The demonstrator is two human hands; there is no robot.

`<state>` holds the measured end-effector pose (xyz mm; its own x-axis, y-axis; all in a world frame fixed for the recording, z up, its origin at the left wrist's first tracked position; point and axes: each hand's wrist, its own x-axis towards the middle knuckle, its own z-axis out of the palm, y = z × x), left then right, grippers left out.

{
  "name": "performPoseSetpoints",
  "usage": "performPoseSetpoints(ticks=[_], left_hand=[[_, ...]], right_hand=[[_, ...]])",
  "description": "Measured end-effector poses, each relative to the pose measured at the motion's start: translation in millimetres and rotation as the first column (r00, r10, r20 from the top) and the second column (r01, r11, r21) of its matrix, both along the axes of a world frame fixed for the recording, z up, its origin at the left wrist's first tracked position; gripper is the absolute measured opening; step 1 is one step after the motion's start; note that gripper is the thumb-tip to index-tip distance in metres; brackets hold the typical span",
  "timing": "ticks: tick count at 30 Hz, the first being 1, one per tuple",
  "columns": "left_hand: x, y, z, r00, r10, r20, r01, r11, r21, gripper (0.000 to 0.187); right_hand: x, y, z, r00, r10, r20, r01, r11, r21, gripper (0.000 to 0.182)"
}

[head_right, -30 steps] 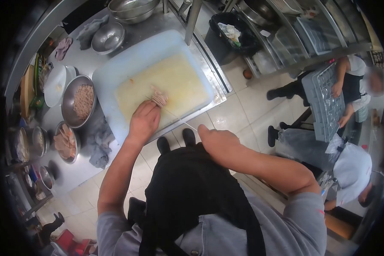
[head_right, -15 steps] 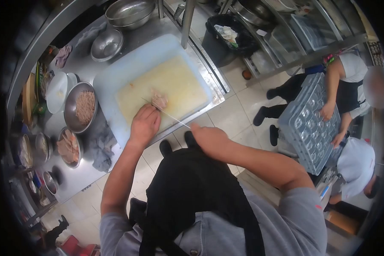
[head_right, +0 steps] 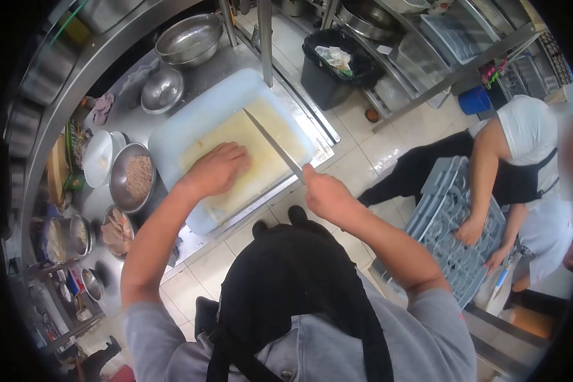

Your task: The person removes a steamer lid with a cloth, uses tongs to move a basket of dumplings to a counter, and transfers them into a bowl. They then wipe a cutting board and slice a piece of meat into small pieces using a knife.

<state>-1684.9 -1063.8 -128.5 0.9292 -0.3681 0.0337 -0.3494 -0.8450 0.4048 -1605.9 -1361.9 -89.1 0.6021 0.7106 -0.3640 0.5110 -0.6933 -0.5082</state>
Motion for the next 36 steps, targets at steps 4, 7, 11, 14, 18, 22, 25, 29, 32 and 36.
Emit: performPoseSetpoints(ticks=[4,7,11,14,18,22,25,29,32,36], left_hand=[[-11,-6,-19,0.968,0.248,-0.048,-0.249,0.968,-0.033,0.026],[-18,-24,-22,0.885,0.466,-0.008,-0.465,0.88,-0.096,0.023],[-21,-11,-15,0.889,0.431,0.157,-0.418,0.902,-0.107,0.033],[-18,-2,-18,0.921,0.389,0.028,-0.379,0.909,-0.174,0.038],[-19,-13,-21,0.863,0.484,0.148,-0.438,0.86,-0.261,0.031],[-8,-8,-22,0.83,0.558,0.023,-0.523,0.791,-0.319,0.025],[8,-2,-13,0.853,0.512,-0.105,-0.522,0.829,-0.2,0.021],[22,-1,-8,0.82,0.541,-0.187,-0.569,0.805,-0.166,0.018],[28,-1,-4,0.785,0.552,-0.28,-0.605,0.781,-0.158,0.018],[48,2,-9,0.907,0.355,-0.226,-0.371,0.928,-0.031,0.015]], right_hand=[[-9,7,-5,0.999,-0.007,-0.038,0.005,0.999,-0.039,0.039],[-13,7,-24,1.0,0.026,-0.016,-0.027,0.998,-0.064,0.041],[-14,10,-18,0.999,0.031,0.016,-0.029,0.994,-0.106,0.037],[-12,13,-25,1.0,0.024,0.012,-0.023,0.995,-0.1,0.035],[-14,15,-26,1.0,0.007,0.01,-0.006,0.997,-0.073,0.034],[-15,15,-19,1.0,-0.002,-0.02,0.0,0.995,-0.104,0.034],[-14,15,-21,1.0,0.003,-0.024,-0.005,0.997,-0.082,0.035],[-12,12,-25,0.999,-0.011,-0.037,0.009,0.999,-0.041,0.037],[-10,9,-28,0.998,-0.006,-0.058,0.003,0.999,-0.041,0.037],[-3,5,-19,0.995,0.015,-0.103,-0.016,1.0,-0.003,0.036]])
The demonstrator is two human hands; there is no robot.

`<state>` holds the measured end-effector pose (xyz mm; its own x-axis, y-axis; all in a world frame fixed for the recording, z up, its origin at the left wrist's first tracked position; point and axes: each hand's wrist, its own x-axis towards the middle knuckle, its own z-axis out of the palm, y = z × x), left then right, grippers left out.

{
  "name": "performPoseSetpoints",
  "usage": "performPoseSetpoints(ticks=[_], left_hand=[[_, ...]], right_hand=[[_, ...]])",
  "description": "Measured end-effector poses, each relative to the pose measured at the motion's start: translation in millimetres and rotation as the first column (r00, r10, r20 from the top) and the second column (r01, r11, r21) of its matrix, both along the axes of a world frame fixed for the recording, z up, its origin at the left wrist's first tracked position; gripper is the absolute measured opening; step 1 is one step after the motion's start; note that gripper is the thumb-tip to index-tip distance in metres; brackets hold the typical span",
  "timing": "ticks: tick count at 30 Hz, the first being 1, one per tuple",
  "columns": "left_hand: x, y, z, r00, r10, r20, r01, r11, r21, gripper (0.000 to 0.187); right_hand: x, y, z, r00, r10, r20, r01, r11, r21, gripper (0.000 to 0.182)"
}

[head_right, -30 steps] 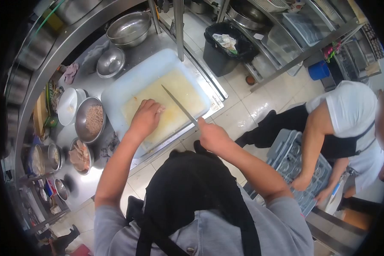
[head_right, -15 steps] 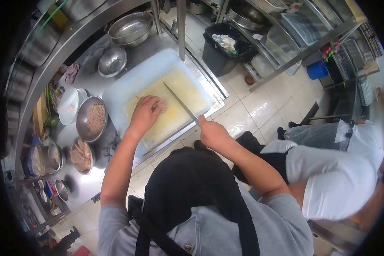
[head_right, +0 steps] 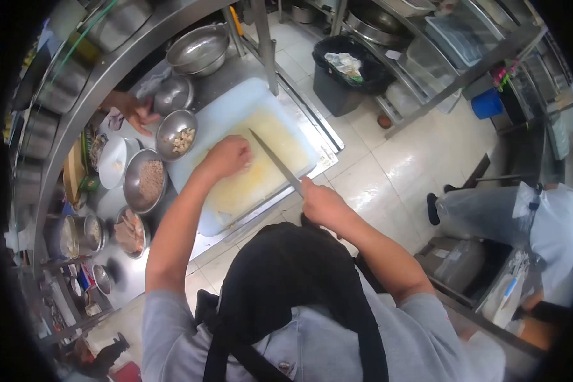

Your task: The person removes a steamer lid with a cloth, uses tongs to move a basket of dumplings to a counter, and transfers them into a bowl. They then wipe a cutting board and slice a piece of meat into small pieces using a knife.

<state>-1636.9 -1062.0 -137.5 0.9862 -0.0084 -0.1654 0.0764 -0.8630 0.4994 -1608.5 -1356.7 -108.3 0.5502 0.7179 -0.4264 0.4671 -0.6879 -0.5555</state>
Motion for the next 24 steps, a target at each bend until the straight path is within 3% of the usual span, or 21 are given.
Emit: performPoseSetpoints(ticks=[1,3,7,9,10,11,12,13,15,17,19,24], left_hand=[[0,-2,-5,1.0,0.018,-0.003,-0.018,1.0,0.011,0.015],[-1,-11,-9,0.956,-0.106,0.274,0.089,0.993,0.072,0.015],[-27,-12,-2,0.95,-0.029,0.31,-0.031,0.982,0.188,0.017],[-54,-9,9,0.766,0.388,0.512,-0.467,0.884,0.029,0.021],[-64,-2,16,0.754,0.387,0.531,-0.477,0.878,0.038,0.021],[-75,6,24,0.761,0.542,0.356,-0.623,0.764,0.169,0.024],[-83,12,30,0.688,0.702,0.185,-0.718,0.619,0.319,0.028],[-86,21,21,0.666,0.717,0.206,-0.739,0.595,0.317,0.028],[-91,47,-10,0.637,0.682,0.36,-0.763,0.624,0.169,0.029],[-91,51,-2,0.584,0.702,0.408,-0.792,0.603,0.096,0.028],[-84,57,3,0.502,0.716,0.485,-0.797,0.601,-0.062,0.023],[-68,123,40,0.351,0.711,0.609,-0.874,0.482,-0.059,0.021]], right_hand=[[2,-4,1,0.998,-0.05,-0.043,0.048,0.998,-0.049,0.035],[6,-8,7,0.994,-0.071,-0.085,0.063,0.994,-0.094,0.034],[13,-14,8,0.993,-0.033,-0.109,0.023,0.996,-0.09,0.032],[17,-15,3,0.996,-0.022,-0.084,0.015,0.997,-0.077,0.032],[18,-16,1,0.998,-0.009,-0.07,0.005,0.998,-0.059,0.032],[20,-18,-1,0.996,-0.02,-0.089,0.018,1.0,-0.025,0.032],[20,-19,-1,0.994,-0.022,-0.11,0.023,1.0,0.006,0.033],[22,-17,2,0.986,-0.045,-0.158,0.041,0.999,-0.023,0.038],[23,-18,-8,0.996,-0.003,-0.09,0.003,1.0,-0.006,0.04],[22,-17,-13,0.999,0.024,-0.021,-0.024,1.0,0.01,0.042],[25,-14,-13,0.992,-0.04,-0.123,0.036,0.999,-0.04,0.045],[21,-14,-11,0.989,-0.058,-0.134,0.054,0.998,-0.037,0.042]])
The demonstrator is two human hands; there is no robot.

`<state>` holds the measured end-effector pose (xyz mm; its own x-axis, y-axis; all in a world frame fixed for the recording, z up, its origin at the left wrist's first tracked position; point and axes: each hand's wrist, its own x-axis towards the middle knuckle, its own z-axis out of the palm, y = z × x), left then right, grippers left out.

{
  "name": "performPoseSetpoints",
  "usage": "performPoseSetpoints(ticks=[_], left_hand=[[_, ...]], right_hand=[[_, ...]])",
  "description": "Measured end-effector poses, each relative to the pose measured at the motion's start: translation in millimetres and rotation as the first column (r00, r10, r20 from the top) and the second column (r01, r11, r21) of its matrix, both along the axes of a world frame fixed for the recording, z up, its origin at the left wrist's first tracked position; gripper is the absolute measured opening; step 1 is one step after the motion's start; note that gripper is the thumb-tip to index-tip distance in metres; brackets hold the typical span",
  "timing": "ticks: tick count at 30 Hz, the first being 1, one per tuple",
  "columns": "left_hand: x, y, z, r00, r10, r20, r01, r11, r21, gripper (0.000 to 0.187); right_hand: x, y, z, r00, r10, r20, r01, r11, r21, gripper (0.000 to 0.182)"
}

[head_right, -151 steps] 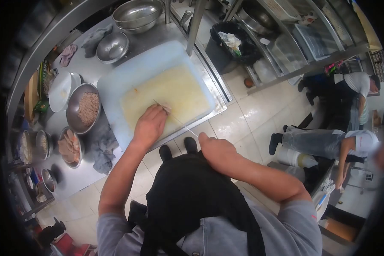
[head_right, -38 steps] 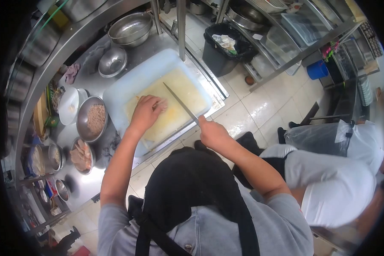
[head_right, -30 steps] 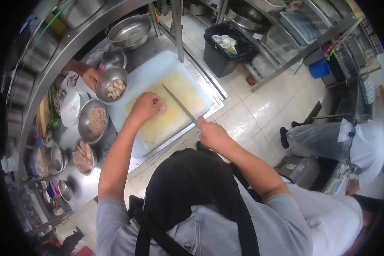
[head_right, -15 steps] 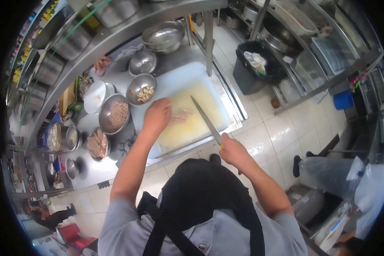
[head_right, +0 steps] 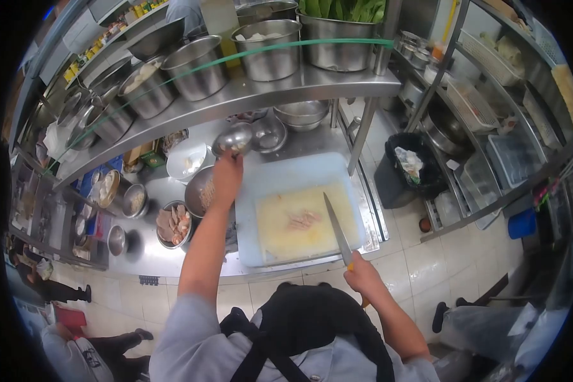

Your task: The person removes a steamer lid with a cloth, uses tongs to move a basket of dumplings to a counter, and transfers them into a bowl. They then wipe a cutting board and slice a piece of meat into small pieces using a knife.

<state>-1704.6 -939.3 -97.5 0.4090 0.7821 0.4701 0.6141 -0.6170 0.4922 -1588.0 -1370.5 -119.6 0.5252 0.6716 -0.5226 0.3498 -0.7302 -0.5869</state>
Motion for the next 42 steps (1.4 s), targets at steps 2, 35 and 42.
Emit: performPoseSetpoints(ticks=[2,35,42], left_hand=[[10,44,-12,0.999,0.047,0.012,-0.047,0.997,0.062,0.021],[37,67,-23,0.65,-0.186,-0.737,0.048,0.978,-0.203,0.044],[-11,20,17,0.82,-0.112,-0.561,0.293,0.924,0.245,0.019]], right_hand=[[-3,2,2,1.0,-0.013,0.027,0.014,0.999,-0.029,0.039],[8,14,12,0.991,0.046,0.126,-0.041,0.998,-0.039,0.035],[15,15,-6,0.99,0.043,0.138,-0.043,0.999,-0.001,0.036]])
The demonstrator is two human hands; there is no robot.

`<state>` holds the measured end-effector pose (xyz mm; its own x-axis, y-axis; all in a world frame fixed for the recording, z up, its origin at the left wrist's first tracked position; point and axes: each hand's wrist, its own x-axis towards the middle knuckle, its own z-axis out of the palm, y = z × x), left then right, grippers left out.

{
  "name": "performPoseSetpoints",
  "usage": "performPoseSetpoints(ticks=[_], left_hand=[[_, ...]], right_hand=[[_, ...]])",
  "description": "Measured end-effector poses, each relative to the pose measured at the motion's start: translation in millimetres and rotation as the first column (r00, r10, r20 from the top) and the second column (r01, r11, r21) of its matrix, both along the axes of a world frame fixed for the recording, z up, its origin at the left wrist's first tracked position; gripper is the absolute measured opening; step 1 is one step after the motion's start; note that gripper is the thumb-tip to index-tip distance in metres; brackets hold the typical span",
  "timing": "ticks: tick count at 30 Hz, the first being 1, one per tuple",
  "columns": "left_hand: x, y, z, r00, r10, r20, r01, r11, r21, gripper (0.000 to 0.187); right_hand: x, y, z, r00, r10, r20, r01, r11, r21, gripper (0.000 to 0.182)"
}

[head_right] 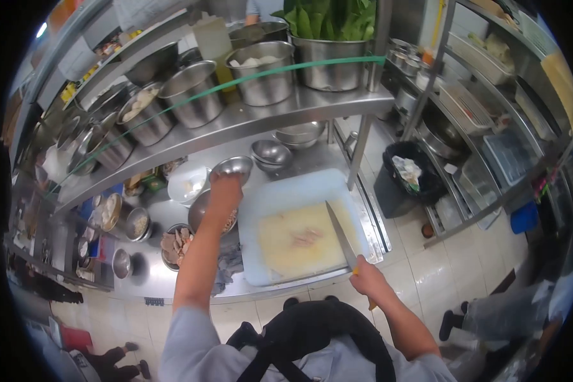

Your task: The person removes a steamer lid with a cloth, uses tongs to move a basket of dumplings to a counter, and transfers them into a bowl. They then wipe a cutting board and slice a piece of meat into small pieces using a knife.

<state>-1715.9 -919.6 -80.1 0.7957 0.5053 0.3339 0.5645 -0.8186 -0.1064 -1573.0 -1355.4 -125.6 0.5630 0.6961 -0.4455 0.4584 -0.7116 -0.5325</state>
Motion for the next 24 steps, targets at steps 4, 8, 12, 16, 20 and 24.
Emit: performPoseSetpoints(ticks=[4,8,12,16,20,24], left_hand=[[-64,-105,143,0.96,-0.213,0.18,0.232,0.968,-0.097,0.023],[-99,-167,263,0.836,-0.386,0.391,0.393,0.917,0.066,0.033],[-98,-177,318,0.807,-0.288,0.515,0.298,0.952,0.065,0.032],[-64,-139,341,0.829,-0.328,0.453,0.209,0.933,0.293,0.032],[-29,-60,330,0.892,-0.3,0.337,0.187,0.925,0.33,0.034],[-18,-91,292,0.742,-0.48,0.468,0.108,0.774,0.624,0.037]], right_hand=[[10,0,-6,1.0,0.022,-0.003,-0.022,0.999,0.028,0.039],[13,3,-1,0.999,0.021,-0.028,-0.021,1.0,0.002,0.039],[10,5,3,1.0,0.019,-0.022,-0.019,1.0,0.019,0.04],[6,5,-6,1.0,-0.021,0.003,0.021,1.0,0.017,0.041],[3,-1,-21,0.997,-0.014,0.077,0.004,0.992,0.129,0.042],[5,-2,-23,0.996,0.028,0.087,-0.041,0.989,0.145,0.037]])
